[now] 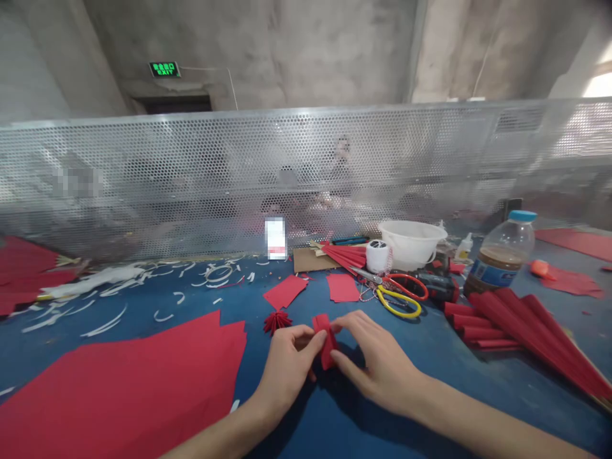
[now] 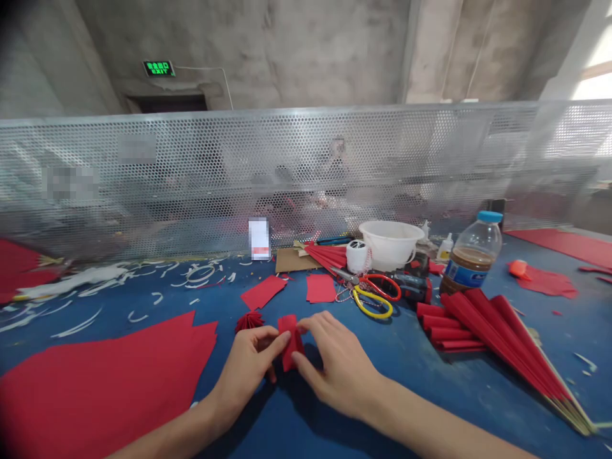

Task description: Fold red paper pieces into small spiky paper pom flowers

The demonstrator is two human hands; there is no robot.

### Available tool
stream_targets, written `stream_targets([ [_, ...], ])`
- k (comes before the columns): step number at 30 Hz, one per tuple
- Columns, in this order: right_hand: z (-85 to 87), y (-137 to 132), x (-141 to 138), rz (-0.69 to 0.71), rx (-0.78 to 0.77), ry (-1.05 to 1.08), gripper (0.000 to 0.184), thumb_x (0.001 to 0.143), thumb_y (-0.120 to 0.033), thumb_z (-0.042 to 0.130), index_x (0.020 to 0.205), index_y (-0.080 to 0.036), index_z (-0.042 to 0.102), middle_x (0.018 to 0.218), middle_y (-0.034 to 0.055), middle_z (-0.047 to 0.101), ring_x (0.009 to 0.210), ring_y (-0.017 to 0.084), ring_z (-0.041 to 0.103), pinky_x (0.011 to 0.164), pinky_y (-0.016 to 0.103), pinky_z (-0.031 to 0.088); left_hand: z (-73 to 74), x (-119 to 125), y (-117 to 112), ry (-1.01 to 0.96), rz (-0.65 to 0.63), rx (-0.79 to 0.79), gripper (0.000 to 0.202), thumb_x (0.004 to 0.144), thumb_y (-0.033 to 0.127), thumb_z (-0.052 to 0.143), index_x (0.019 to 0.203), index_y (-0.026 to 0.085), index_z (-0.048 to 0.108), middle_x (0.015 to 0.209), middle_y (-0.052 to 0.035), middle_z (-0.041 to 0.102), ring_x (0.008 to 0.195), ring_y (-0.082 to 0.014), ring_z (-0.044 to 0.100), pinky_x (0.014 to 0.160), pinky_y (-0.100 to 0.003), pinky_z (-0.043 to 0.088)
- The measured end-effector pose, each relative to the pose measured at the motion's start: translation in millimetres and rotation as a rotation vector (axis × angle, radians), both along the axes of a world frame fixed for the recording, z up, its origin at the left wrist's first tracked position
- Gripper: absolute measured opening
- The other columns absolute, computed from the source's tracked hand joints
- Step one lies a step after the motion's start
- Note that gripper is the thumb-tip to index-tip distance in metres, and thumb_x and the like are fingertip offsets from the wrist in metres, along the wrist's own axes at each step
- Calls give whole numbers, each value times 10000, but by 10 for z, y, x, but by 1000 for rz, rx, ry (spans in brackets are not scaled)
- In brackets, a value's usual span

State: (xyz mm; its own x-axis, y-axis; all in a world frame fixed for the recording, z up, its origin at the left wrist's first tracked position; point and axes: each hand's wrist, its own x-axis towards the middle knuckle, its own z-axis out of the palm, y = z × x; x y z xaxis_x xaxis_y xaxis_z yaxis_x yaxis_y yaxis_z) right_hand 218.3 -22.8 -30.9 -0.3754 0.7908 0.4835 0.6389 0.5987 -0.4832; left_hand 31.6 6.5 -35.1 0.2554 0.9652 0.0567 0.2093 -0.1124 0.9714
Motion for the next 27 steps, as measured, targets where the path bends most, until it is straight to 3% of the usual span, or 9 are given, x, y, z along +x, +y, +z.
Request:
stream_targets([
  [3, -8, -39, -12, 44, -71, -32, 477, 879, -352, 617, 1309, -222, 456, 1261, 103, 599, 1152, 277, 543, 963, 420, 440, 29, 4, -29, -5, -34, 38, 399, 840, 510, 595, 749, 131, 682, 606, -14, 604, 486, -119, 501, 413, -196, 400],
  [6, -19, -65, -17, 79, -174, 43, 631, 866, -372, 642, 1405, -231, 345, 1326, 110, 561, 1190, 266, 546, 991, 404, 434, 58, 4, -63, -4, -116, 106, 383, 869, 469, 584, 694, 137, 660, 649, -24, 635, 595, -133, 547, 558, -209, 445],
  [8, -27, -61, -23, 100, -263, 126, 626, 883, -324, 615, 1421, -254, 305, 1278, 87, 591, 1062, 230, 617, 907, 366, 481, 60, 3, -70, 4, -142, 132, 385, 880, 448, 579, 666, 136, 648, 654, -23, 635, 628, -130, 551, 622, -212, 450],
  [12, -49, 26, -29, 88, -416, 353, 483, 929, -250, 509, 1380, -252, 336, 1040, 29, 669, 848, 180, 644, 747, 305, 507, 14, 3, -38, 11, -97, 68, 398, 872, 495, 571, 681, 147, 604, 601, 15, 543, 494, -95, 454, 446, -185, 373],
  [16, -75, 110, -13, -23, -410, 511, 396, 935, -272, 500, 1315, -230, 393, 1007, 34, 664, 897, 195, 632, 745, 299, 509, -18, 17, -19, -70, -86, 30, 317, 874, 467, 566, 825, 157, 617, 732, -13, 584, 580, -125, 526, 438, -186, 423],
  [19, -64, 99, -11, 3, -402, 538, 394, 939, -285, 505, 1309, -237, 377, 978, 30, 672, 823, 186, 635, 700, 291, 515, 7, 17, -38, -156, -101, -30, 263, 819, 370, 637, 984, 170, 595, 828, -29, 630, 648, -148, 564, 472, -203, 469],
  [23, -28, 34, -14, 54, -345, 452, 405, 937, -261, 518, 1314, -241, 374, 933, 18, 673, 752, 172, 623, 681, 283, 506, 50, 1, -45, -189, -137, -46, 185, 758, 218, 643, 930, 152, 637, 776, -16, 649, 628, -130, 570, 535, -198, 469],
  [27, -27, 3, -4, 50, -291, 371, 380, 941, -265, 513, 1299, -244, 387, 957, 27, 667, 758, 177, 628, 681, 293, 509, 45, -6, -6, -264, -100, -97, 255, 680, 125, 650, 933, 152, 674, 736, -8, 675, 668, -134, 603, 586, -188, 469],
])
